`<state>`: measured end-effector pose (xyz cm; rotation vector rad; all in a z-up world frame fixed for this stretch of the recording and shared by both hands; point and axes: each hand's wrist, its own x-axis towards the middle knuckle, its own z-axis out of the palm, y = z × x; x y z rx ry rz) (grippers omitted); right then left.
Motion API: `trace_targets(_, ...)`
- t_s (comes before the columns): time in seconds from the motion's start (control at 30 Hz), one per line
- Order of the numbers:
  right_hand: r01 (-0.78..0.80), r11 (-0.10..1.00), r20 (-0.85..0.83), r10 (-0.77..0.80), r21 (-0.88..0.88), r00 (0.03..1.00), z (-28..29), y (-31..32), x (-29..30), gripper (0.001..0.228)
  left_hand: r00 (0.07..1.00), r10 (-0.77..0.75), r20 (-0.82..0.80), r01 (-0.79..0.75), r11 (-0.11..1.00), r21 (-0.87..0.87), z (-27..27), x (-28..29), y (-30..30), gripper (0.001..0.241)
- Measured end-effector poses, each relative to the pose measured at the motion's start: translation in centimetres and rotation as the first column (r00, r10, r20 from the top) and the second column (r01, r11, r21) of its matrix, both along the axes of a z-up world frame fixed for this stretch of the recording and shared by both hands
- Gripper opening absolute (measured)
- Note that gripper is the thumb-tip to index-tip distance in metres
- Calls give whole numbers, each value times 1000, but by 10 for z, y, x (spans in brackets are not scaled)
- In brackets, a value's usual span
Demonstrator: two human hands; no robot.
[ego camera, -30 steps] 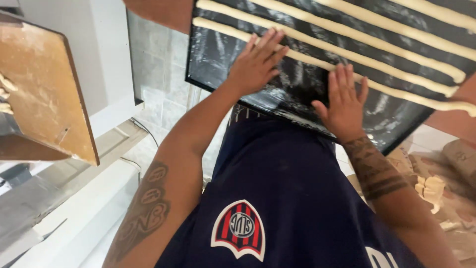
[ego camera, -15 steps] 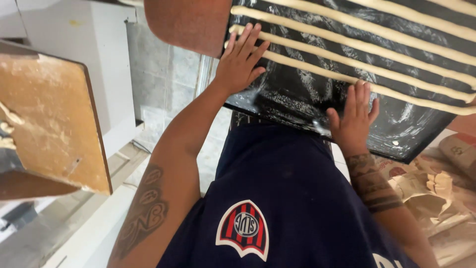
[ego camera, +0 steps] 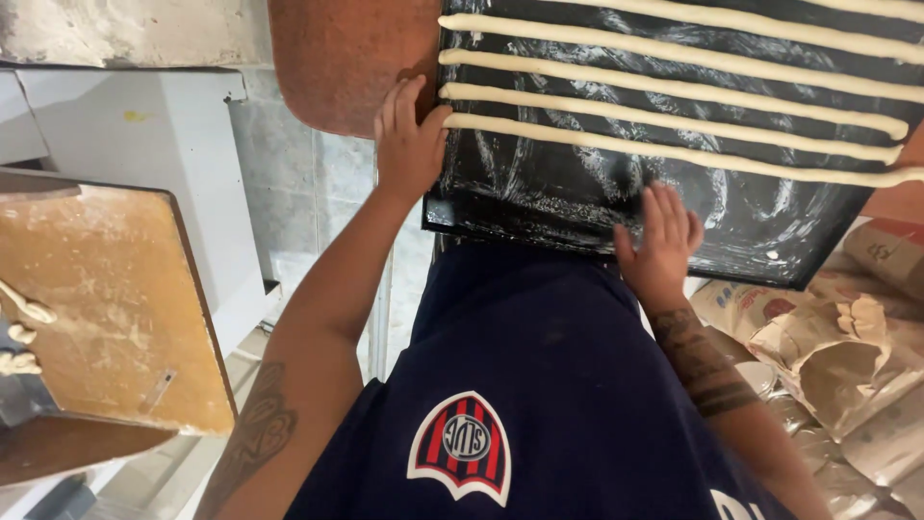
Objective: The person arranges long, thin strips of dough onto a black baking tray. They pick up each strip from a wooden surface and place it parallel to the others on the tray, adjusting them by hand to fit.
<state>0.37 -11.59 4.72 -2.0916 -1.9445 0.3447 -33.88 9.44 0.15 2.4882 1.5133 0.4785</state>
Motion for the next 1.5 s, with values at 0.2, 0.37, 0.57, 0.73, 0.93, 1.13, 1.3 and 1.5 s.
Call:
trace_targets(0.2,-99,995,-35,100,9,994,-9,96,-57,40,988,-136,70,146,975,-167,5,-9,20,16)
trace_targets(0.37,-363,927,182,341,99,922,-36,156,-101,42,1000,16,14,-13,977,-215,-3,-8,14,15)
trace_targets(0.57,-367,902,165,337,225,927,-43,161,-101,18,997,72,2,-70,973,-219,1,-3,0,19)
trace_targets(0.73,-217,951,90,202,221,975,-20,132,-76,39,992,96,85,-79,980,-185,-13,-7,-6,32)
trace_targets(0.93,127,980,126,-146,152,981,-30,24,49,53,994,30,101,-38,997,72,-18,3,-18,33)
trace_targets(1.13,288,907,204,-358,306,911,-58,-84,243,52,995,-70,65,57,983,176,-17,74,-44,36)
trace_targets(1.3,237,937,129,-276,255,953,-10,-66,322,24,973,-215,90,213,977,26,26,205,-75,21)
trace_targets(1.5,-68,988,60,61,136,996,-22,-37,392,53,924,-352,149,367,925,-94,24,360,-110,31)
